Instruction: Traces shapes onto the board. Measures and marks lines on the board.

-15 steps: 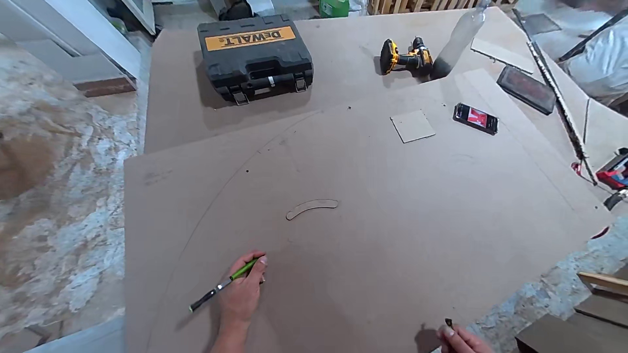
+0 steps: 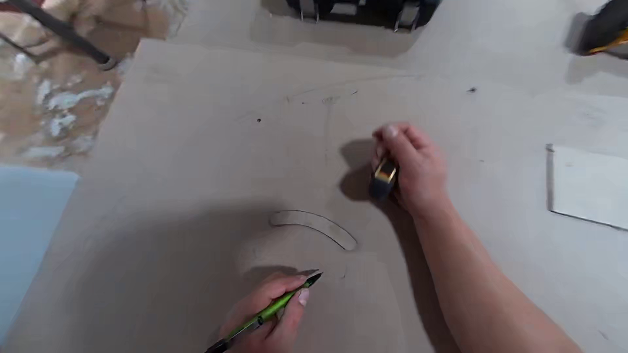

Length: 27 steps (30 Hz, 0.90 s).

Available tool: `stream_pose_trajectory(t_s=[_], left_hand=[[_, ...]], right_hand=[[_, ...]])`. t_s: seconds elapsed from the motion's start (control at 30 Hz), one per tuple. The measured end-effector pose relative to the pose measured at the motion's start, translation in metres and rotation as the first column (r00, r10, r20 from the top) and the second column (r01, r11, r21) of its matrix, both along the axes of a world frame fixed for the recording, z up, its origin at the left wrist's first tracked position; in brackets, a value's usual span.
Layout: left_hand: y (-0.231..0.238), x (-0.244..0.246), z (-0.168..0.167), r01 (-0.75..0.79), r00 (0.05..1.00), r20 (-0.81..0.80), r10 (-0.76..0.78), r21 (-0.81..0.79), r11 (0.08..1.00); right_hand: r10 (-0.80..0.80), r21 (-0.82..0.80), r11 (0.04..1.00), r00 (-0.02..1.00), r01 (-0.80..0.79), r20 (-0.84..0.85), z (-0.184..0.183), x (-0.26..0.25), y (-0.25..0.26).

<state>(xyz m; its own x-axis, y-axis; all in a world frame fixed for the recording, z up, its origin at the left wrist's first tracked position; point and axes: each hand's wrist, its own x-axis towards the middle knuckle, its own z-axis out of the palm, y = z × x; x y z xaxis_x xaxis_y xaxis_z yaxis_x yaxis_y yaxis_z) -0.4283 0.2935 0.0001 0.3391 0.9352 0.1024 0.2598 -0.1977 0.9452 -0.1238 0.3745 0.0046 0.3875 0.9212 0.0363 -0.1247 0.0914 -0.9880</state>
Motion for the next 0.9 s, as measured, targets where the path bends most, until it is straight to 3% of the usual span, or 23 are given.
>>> stream_pose_trajectory(t_s=[0.1,0.23,0.37,0.57,0.73,0.9], left_hand=[[-0.002,0.003,0.0,-0.038,0.999,0.008,0.038,-0.011,0.999],[0.002,0.008,-0.003,0.067,0.997,0.049,-0.064,-0.044,0.997],[-0.001,0.014,-0.009,0.122,0.99,0.071,-0.126,0.059,0.991],[-0.003,0.014,-0.01,0.096,0.995,0.025,-0.098,0.076,0.993],[0.004,0.011,-0.01,0.168,0.984,0.041,-0.171,0.069,0.983],[-0.005,0.018,-0.012,-0.028,0.998,0.051,0.025,0.061,0.998]], right_hand=[[-0.048,0.086,0.995,0.995,0.041,0.087,-0.003,-0.011,0.028],[-0.061,0.102,0.994,0.988,0.047,0.144,0.0,-0.014,0.022],[-0.051,0.055,0.998,0.978,0.041,0.203,-0.002,-0.015,0.018],[-0.058,0.04,0.998,0.962,0.049,0.266,-0.002,-0.017,0.021],[-0.046,0.02,0.999,0.965,0.042,0.26,0.0,-0.023,0.023],[-0.055,0.018,0.998,0.966,0.052,0.253,-0.002,-0.021,0.02]])
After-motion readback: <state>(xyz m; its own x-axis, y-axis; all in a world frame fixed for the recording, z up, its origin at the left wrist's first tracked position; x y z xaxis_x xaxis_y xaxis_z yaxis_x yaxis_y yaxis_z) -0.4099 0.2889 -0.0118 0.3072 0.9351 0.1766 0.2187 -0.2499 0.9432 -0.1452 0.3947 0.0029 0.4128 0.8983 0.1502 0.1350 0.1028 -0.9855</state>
